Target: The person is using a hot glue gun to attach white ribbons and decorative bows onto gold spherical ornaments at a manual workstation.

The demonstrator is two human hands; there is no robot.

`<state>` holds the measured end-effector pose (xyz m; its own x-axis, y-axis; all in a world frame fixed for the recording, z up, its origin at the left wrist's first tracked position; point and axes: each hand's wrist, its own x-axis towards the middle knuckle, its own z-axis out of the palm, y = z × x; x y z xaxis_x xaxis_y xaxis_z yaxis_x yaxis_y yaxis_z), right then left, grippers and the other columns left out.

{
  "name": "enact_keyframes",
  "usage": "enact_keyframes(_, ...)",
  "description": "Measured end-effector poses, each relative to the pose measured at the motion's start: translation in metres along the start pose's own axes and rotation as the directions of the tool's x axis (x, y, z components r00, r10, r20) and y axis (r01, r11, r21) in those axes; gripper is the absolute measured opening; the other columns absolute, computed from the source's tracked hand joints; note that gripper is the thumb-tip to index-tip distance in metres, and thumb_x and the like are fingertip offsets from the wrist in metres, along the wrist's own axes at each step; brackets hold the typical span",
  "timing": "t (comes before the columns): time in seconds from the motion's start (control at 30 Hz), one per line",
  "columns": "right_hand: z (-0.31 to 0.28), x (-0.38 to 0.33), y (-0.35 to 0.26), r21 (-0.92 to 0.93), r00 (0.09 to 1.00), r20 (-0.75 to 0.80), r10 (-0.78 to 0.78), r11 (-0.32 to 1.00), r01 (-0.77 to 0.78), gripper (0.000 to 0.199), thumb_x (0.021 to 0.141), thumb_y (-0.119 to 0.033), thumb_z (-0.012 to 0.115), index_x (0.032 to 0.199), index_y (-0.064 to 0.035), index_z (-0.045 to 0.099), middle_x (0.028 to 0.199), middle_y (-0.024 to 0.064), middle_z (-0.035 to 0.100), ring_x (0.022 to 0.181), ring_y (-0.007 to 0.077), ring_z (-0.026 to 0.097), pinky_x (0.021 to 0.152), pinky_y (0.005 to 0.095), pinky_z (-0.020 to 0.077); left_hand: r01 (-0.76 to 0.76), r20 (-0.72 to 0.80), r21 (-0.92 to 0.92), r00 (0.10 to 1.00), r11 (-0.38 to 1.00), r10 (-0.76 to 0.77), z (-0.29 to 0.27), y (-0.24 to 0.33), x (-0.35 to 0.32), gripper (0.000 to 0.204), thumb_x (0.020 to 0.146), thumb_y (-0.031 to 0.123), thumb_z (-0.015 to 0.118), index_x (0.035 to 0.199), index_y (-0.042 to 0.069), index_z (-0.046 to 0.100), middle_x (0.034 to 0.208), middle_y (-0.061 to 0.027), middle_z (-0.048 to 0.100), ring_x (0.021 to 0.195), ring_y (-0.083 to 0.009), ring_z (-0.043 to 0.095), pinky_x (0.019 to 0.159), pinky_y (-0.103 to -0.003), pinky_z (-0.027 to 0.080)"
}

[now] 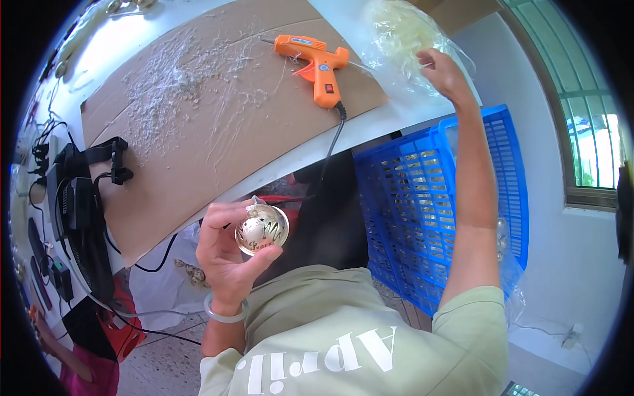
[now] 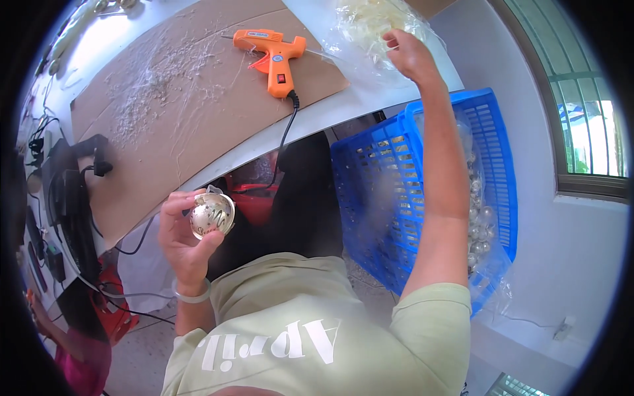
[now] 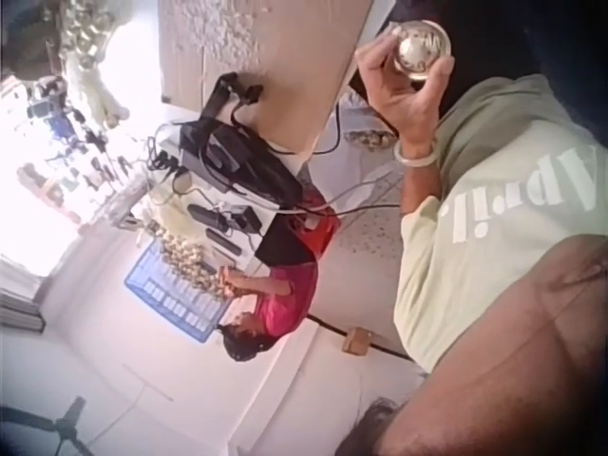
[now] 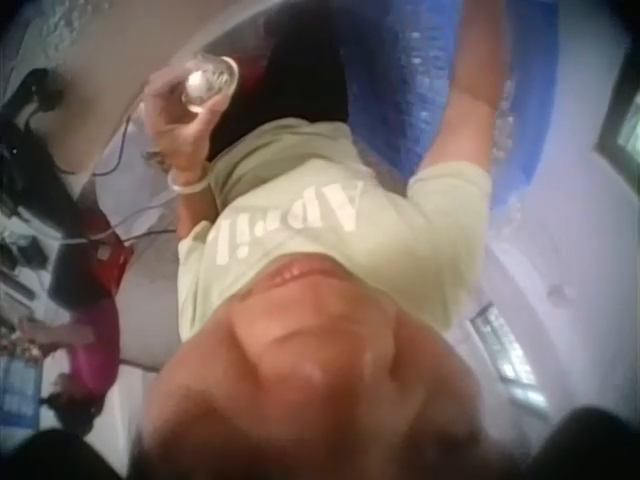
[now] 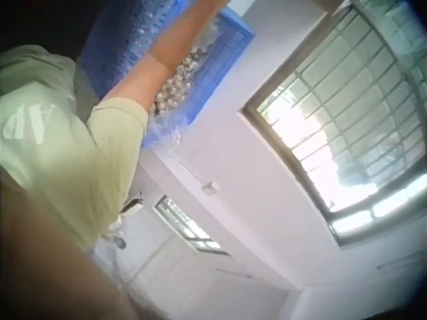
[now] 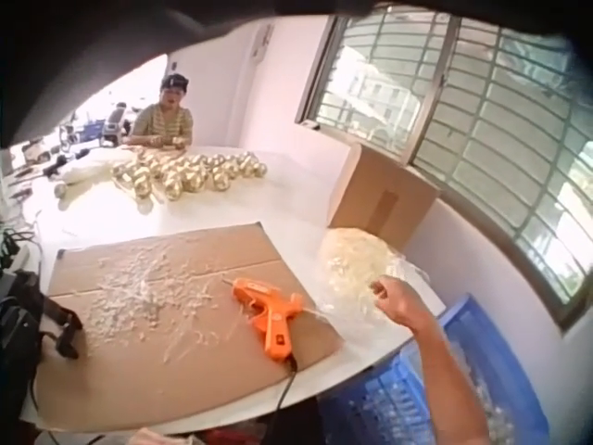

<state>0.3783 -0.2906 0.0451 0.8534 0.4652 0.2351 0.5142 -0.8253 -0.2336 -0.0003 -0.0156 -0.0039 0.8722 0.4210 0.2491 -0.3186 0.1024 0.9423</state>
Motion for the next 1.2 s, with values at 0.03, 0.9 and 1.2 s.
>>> enact_keyframes(0.03,0.002,0.001,0.007,-0.019,0.994,0.039,-0.099,0.995,0.1,0.024,0.089,-0.017,0.059,0.103,0.0001,0.067,0.095,0.0121,0.071,0.083,0.0174,0.066,0.075,0.03,0.0519,-0.002,0.003,-0.002,1.0,1.0,0.002,0.0,-0.001,0.0,0.054,0.063,0.001,0.084,0.109,0.001,0.055,0.106,-0.0111,0.055,0.101,-0.0201,0.058,0.089,-0.032,0.049)
enact_keyframes(0.9,-0.021,-0.007,0.022,0.789,0.939,0.045,0.341,0.565,-0.243,0.026,0.088,-0.019,0.069,0.107,-0.0022,0.067,0.099,0.0075,0.07,0.091,0.0135,0.066,0.079,0.0255,0.0528,0.043,0.03,-0.013,0.999,0.999,-0.043,0.001,-0.001,-0.005,0.052,0.063,-0.004,0.082,0.108,0.001,0.055,0.106,-0.0105,0.054,0.103,-0.0203,0.059,0.09,-0.031,0.051)
enact_keyframes(1.2,-0.009,-0.009,-0.003,0.671,0.95,0.109,0.292,0.684,-0.287,0.032,0.09,-0.026,0.066,0.109,-0.001,0.065,0.099,0.0091,0.069,0.089,0.0147,0.066,0.078,0.0263,0.0519,0.058,0.021,-0.02,0.998,0.998,-0.058,0.0,0.0,-0.006,0.051,0.064,-0.004,0.081,0.107,0.0,0.055,0.107,-0.01,0.054,0.102,-0.0183,0.059,0.088,-0.03,0.052)
